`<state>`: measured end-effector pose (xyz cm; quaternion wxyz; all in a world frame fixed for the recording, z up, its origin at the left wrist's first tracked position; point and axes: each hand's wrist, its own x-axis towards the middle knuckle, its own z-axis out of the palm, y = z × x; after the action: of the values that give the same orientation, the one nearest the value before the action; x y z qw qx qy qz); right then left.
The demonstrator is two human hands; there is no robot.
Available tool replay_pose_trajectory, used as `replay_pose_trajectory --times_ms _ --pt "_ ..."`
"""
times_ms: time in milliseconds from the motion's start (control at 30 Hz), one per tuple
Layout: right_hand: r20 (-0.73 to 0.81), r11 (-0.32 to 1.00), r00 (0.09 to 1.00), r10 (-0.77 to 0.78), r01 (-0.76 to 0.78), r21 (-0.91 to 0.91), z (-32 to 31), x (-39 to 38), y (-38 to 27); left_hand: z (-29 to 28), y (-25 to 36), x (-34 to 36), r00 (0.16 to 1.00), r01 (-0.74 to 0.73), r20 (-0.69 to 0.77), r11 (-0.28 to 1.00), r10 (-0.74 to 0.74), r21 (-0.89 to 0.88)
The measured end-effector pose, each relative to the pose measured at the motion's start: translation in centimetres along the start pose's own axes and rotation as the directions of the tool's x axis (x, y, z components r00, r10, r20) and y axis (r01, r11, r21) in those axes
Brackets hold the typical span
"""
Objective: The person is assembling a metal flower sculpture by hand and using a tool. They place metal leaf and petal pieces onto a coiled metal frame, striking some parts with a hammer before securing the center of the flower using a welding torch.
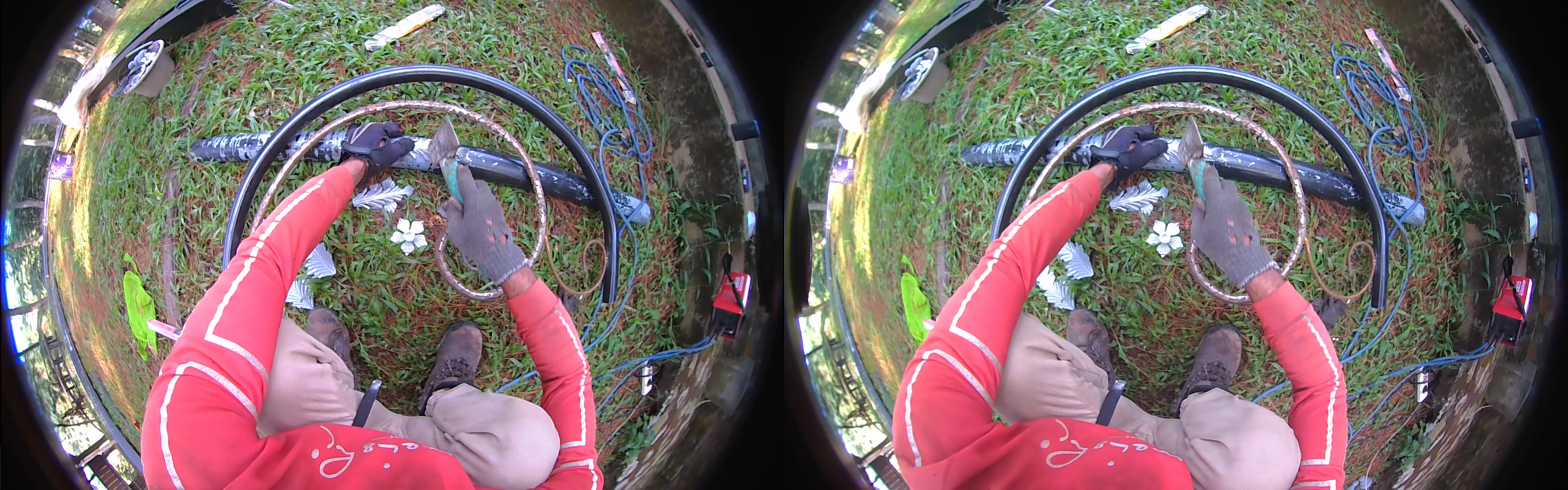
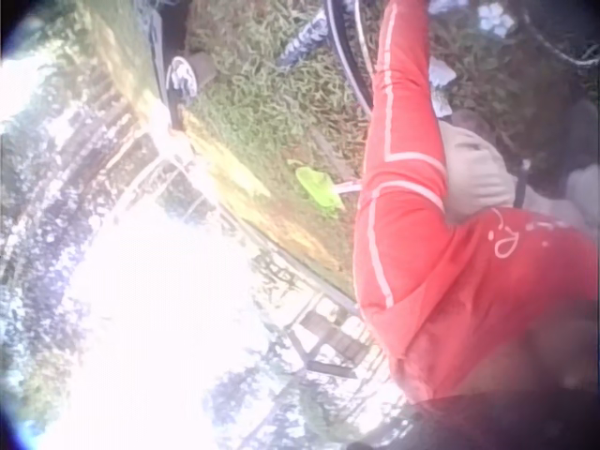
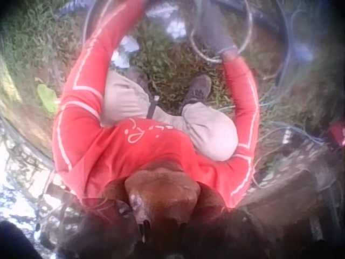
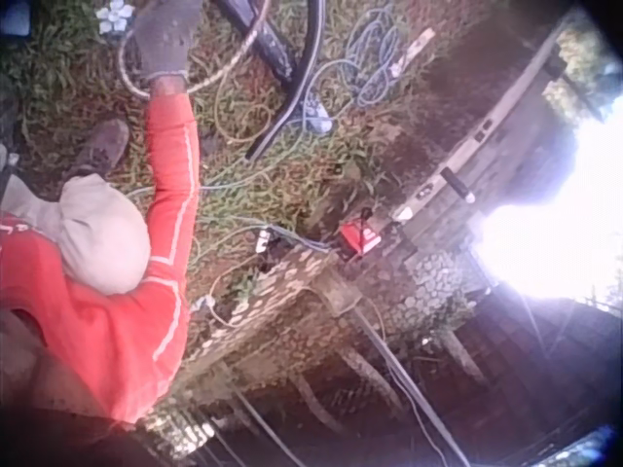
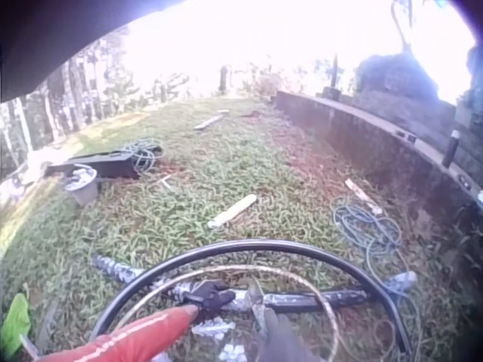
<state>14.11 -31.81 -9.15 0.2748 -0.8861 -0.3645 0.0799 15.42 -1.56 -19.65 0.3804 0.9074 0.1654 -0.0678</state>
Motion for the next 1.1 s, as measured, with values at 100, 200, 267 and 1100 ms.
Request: replay_pose_trajectory --times_ms 100,200,267,1100 --pt "0.026 0.997 0.999 0.044 -0.042 -0.063 0.7 2.0 -0.1 0.1 -0.6 0.4 0.999 -0.002 0.043 1.000 0.003 -0.023" --pt "0.055 0.995 0.996 0.073 -0.068 -0.078 2.3 3.2 1.1 0.4 -0.6 0.8 1.000 -0.019 0.022 0.999 0.020 -0.037" --pt "0.055 0.997 0.997 0.061 -0.059 -0.047 2.1 2.5 1.2 0.5 -0.3 0.7 0.999 -0.014 0.035 1.000 0.014 -0.012" --pt "0.737 0.984 0.674 -0.049 -0.094 0.151 4.7 -22.4 -1.3 5.3 2.3 -9.6 0.834 -0.550 0.073 0.834 0.547 0.041"
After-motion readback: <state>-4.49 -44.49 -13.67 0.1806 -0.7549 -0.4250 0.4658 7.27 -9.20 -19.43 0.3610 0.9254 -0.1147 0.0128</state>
